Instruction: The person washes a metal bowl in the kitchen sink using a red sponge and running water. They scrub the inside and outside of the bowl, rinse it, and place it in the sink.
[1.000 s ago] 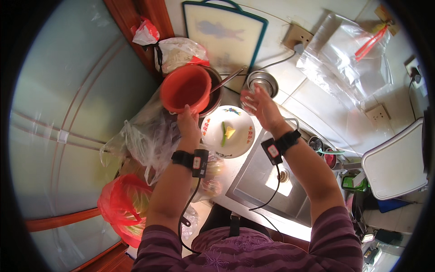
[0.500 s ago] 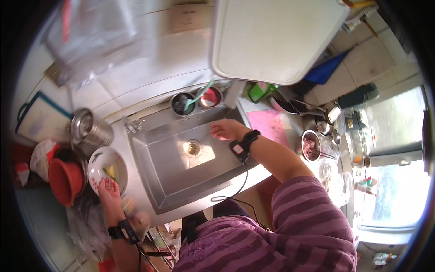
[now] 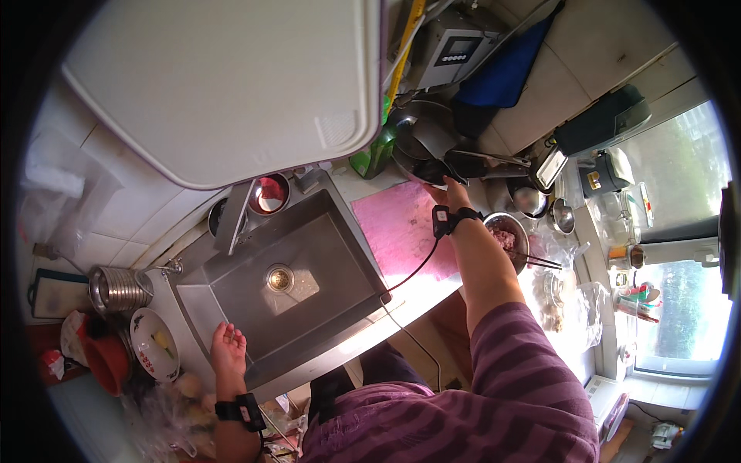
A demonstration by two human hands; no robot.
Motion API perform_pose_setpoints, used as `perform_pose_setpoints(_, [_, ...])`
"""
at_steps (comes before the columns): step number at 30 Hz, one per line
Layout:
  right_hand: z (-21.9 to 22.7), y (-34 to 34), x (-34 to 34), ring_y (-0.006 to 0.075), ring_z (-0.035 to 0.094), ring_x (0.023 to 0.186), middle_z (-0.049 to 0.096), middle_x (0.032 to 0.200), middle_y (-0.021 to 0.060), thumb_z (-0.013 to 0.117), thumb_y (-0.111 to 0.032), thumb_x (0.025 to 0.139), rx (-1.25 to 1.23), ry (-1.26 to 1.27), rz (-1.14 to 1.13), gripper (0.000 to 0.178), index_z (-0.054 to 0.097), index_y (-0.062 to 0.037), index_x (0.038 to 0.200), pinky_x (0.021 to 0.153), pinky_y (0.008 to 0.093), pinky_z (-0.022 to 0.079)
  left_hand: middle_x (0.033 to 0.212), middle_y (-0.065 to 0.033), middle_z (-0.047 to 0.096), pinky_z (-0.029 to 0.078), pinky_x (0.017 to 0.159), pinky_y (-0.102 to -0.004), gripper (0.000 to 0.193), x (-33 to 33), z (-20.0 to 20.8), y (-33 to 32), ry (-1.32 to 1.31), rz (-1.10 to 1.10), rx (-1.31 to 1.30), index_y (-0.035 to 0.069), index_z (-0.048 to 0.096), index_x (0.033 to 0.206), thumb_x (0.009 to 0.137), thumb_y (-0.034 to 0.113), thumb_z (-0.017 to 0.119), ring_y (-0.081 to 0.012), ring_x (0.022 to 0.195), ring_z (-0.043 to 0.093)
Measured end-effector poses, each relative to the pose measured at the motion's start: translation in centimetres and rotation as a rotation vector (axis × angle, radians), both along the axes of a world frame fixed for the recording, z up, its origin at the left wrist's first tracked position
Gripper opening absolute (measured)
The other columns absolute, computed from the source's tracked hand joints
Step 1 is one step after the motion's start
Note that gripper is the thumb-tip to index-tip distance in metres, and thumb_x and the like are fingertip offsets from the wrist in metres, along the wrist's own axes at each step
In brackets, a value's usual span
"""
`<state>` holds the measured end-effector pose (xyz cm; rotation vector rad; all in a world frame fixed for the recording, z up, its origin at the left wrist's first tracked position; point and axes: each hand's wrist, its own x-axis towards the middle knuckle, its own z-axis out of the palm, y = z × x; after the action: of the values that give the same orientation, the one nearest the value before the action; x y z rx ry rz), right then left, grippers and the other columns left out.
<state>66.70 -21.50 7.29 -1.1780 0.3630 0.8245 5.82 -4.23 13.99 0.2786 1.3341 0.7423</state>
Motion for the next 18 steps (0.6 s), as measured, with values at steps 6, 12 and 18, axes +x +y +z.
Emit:
perform_pose_setpoints(6, [-0.5, 0.7, 1.0, 0.0383, 0.065, 0.075, 0.060, 0.097, 0.0222, 0.040, 0.003, 0.081, -0.059, -0.093, -0.154, 0.030, 0.048, 0.0078, 0.109, 0.058, 0.0392, 0.061, 0.083, 0.0003, 0.061, 0.048, 0.067, -0.0276, 0.010, 3.6, 0.6, -2.3, -0.001, -0.016, 0.007, 0.011, 0.059, 0.091, 0.085, 0.017, 0.063, -0.0135, 0.073, 0.057])
perform_pose_setpoints(12, [0.0, -0.6, 1.1, 0.0397, 0.064, 0.071, 0.059, 0.097, 0.0220, 0.041, 0.005, 0.078, -0.090, -0.105, -0.253, 0.029, 0.052, 0.0059, 0.105, 0.059, 0.0451, 0.061, 0.082, 0.0006, 0.061, 0.048, 0.066, -0.0277, 0.010, 5.7, 1.2, -3.1, 0.013, -0.036, 0.017, 0.011, 0.059, 0.091, 0.085, 0.017, 0.063, -0.0137, 0.071, 0.057])
perform_pose_setpoints(18, [3.7, -3.9, -0.3, 0.0351, 0.064, 0.070, 0.061, 0.087, 0.0222, 0.046, 0.004, 0.079, -0.104, -0.241, -0.148, 0.018, 0.057, 0.0100, 0.092, 0.062, 0.0409, 0.059, 0.086, -0.0008, 0.059, 0.046, 0.068, -0.0282, 0.014, 7.8, 0.9, -3.1, -0.028, -0.111, 0.019, 0.011, 0.057, 0.096, 0.085, 0.018, 0.063, -0.0146, 0.073, 0.055])
